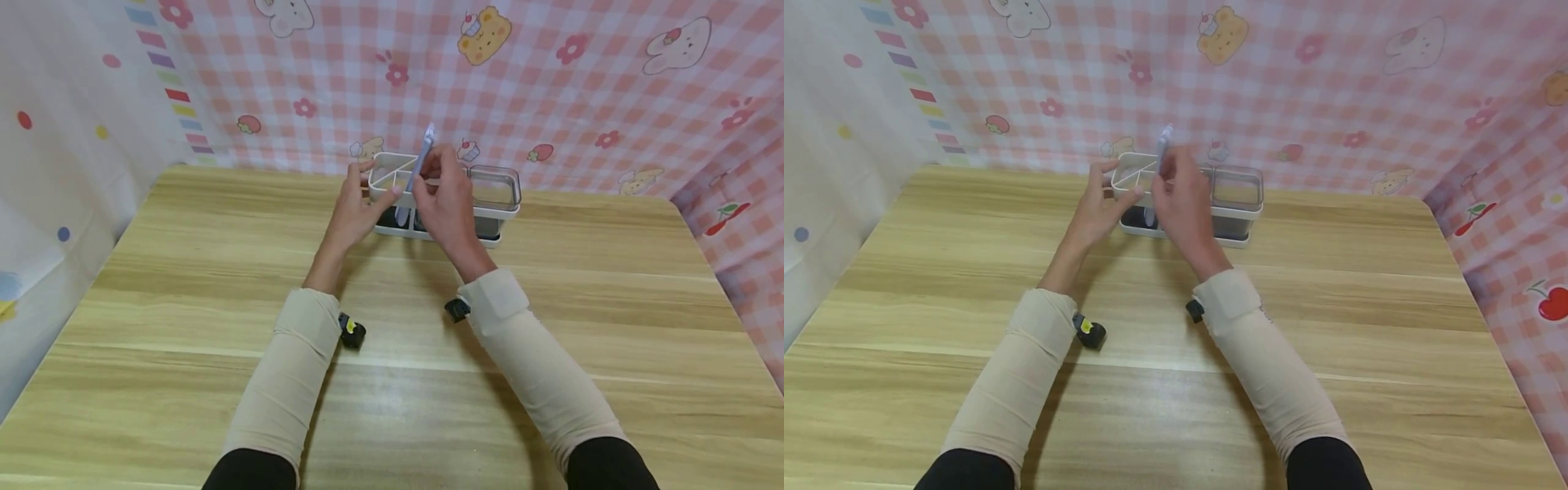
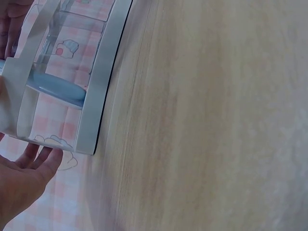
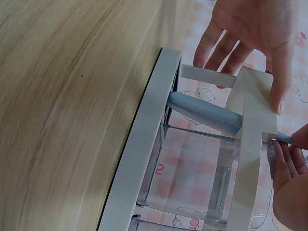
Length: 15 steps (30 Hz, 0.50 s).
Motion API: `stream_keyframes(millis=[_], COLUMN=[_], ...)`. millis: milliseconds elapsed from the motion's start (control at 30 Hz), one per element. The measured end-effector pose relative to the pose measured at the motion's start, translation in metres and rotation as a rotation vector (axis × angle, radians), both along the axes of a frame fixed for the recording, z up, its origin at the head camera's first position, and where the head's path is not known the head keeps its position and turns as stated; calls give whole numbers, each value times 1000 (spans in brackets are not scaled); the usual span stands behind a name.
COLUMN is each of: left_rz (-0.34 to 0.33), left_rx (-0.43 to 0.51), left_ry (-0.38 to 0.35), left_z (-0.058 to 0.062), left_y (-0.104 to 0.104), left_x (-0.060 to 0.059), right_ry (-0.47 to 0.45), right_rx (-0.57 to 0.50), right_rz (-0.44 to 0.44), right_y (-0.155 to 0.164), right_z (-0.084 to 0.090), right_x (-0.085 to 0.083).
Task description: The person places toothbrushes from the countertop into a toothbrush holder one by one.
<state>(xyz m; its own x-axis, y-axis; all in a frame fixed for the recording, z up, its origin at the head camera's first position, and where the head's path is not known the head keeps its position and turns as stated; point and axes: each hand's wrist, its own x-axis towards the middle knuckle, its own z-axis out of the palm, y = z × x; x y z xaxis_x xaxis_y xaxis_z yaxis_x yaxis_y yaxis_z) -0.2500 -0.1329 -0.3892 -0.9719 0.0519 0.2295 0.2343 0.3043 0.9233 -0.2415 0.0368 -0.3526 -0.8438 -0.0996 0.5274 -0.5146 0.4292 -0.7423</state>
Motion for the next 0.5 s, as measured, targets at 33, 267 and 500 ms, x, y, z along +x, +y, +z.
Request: stream_keyframes(millis=[33,267,500], left_rz=[-1,-5,-13], left_rx=[2,10,8], left_ry=[4,-2,-4], left_z=[0,1,0], left_y=[0,1,2], left_x=[0,0,-1], right_ry=[8,62,55], right_rx=[5,41,19], right_rz=[0,2,-15], right_y=[0,3,5], right_z=[-1,-3,-3], right_x=[0,0,2])
